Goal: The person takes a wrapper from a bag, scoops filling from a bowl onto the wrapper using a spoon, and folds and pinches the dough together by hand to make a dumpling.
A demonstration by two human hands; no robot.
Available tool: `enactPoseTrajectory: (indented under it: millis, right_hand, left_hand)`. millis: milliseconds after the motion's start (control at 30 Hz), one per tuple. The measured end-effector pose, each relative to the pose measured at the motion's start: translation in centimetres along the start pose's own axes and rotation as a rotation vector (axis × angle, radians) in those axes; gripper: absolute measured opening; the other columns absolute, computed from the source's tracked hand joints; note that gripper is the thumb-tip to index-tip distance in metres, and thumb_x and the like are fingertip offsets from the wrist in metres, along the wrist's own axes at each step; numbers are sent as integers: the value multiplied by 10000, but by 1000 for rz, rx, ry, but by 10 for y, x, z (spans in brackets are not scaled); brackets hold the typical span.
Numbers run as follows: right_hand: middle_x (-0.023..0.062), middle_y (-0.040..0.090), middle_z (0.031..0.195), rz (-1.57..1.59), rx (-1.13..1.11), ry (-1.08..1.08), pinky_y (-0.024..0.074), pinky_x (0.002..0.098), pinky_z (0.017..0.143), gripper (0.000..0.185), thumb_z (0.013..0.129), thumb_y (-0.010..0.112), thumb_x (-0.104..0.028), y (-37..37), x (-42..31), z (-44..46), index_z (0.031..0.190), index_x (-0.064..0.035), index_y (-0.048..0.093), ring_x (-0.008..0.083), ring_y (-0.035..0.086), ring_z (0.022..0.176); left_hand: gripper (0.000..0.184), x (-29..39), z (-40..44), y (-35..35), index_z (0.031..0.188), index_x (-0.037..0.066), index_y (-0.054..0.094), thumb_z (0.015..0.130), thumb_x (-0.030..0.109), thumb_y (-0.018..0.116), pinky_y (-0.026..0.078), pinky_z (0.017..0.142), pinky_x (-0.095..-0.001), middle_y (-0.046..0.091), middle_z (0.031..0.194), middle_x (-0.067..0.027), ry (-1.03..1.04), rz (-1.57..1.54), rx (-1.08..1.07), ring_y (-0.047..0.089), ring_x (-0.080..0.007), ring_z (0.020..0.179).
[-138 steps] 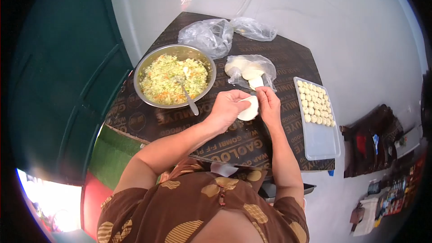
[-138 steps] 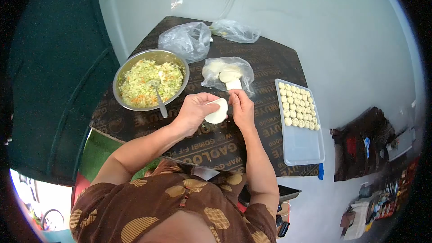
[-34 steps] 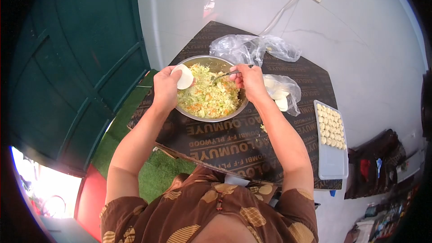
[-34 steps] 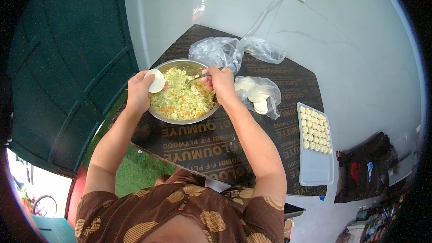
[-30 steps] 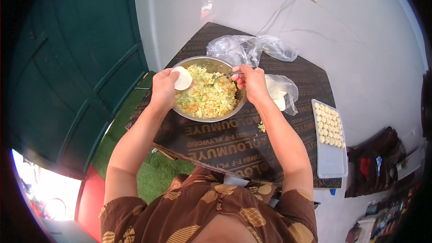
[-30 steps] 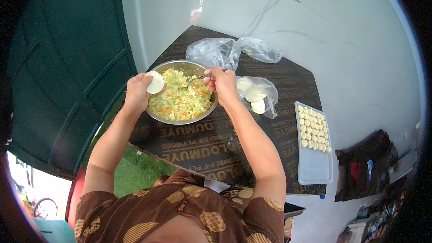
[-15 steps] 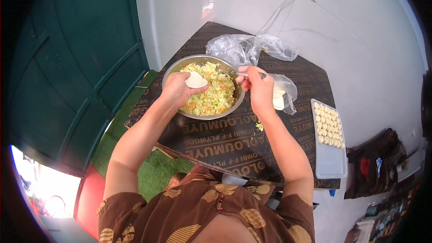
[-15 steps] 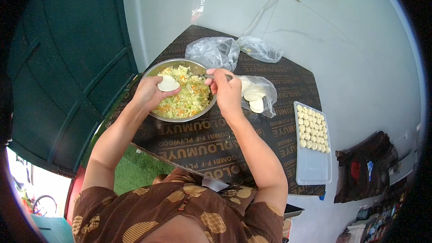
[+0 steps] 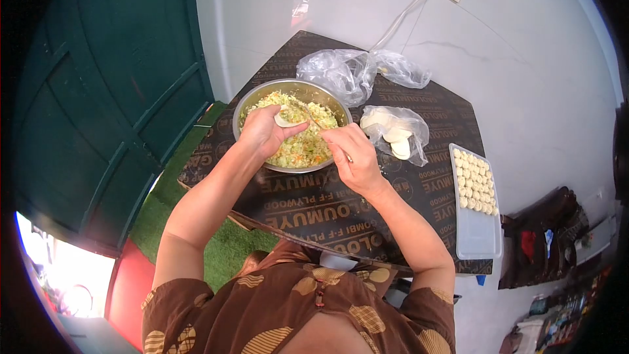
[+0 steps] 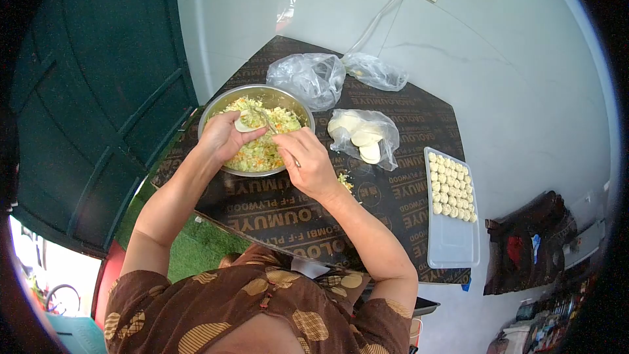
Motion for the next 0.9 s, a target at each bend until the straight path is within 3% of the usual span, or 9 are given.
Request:
enactPoseTrajectory:
  millis: [267, 500, 567, 700, 800, 867, 900]
  right_hand:
    - [147, 583, 919, -146, -167, -170, 481, 395, 692, 397, 692, 671, 74, 22, -17, -5, 1077, 23, 591, 327, 563, 789]
    - [152, 582, 917, -142, -147, -181, 481, 394, 692, 390, 700, 675, 60, 23, -15, 0, 1078, 30, 585, 329, 563, 791]
    - [130, 578, 867, -147, -147, -186, 480, 375, 697, 321, 715, 684, 22, 22, -13, 4, 1024, 28, 595, 295, 554, 775]
    - [150, 596, 891, -153, -161, -153, 483, 372, 696, 277, 755, 673, -10, 18, 5, 8, 1021, 26, 602, 311, 557, 793]
    - [132, 630, 887, -99, -22, -79, 484, 365, 681, 201, 856, 600, -51, 2, 18, 7, 1039, 29, 606, 272, 569, 742]
    - [120, 649, 854, 315, 234, 486, 471, 339, 619, 198, 929, 497, -87, -13, 54, -7, 1024, 47, 608, 205, 554, 661]
    - [120, 649, 854, 314, 234, 487, 471, 339, 619, 198, 929, 497, -87, -15, 54, -5, 1024, 47, 608, 205, 554, 661]
  left_hand:
    - [274, 0, -5, 8, 1208, -126, 352, 980, 24, 322, 528, 923, -573, 440, 1252, -256, 26, -44, -23, 532, -383, 1123]
    - [259, -3, -5, 5, 1191, -107, 384, 970, 20, 338, 548, 906, -536, 471, 1222, -250, 6, -53, -15, 547, -367, 1102]
    - [263, -2, -5, 3, 1195, -104, 385, 967, 21, 344, 548, 906, -531, 473, 1225, -253, 5, -48, -9, 549, -369, 1102]
    - [284, -4, -7, 4, 1211, -103, 378, 967, 39, 348, 555, 894, -530, 473, 1244, -267, -36, -13, -56, 560, -386, 1098]
    - [306, -1, -11, 5, 1231, -109, 351, 968, 47, 346, 561, 886, -524, 471, 1247, -277, -47, -24, -19, 562, -408, 1091]
    - [316, 0, -11, 3, 1240, -112, 337, 968, 50, 347, 565, 882, -520, 469, 1246, -281, -62, -43, 18, 562, -418, 1087]
    - [321, 1, -10, 2, 1244, -115, 326, 967, 47, 348, 566, 882, -516, 460, 1250, -285, -71, -53, 11, 557, -425, 1090]
Point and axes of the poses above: each hand's wrist, its own z-axis towards the middle knuckle, its own y-axis out of the palm, x = y × z, the point moved 7 cm from there along z, towards the middle knuckle
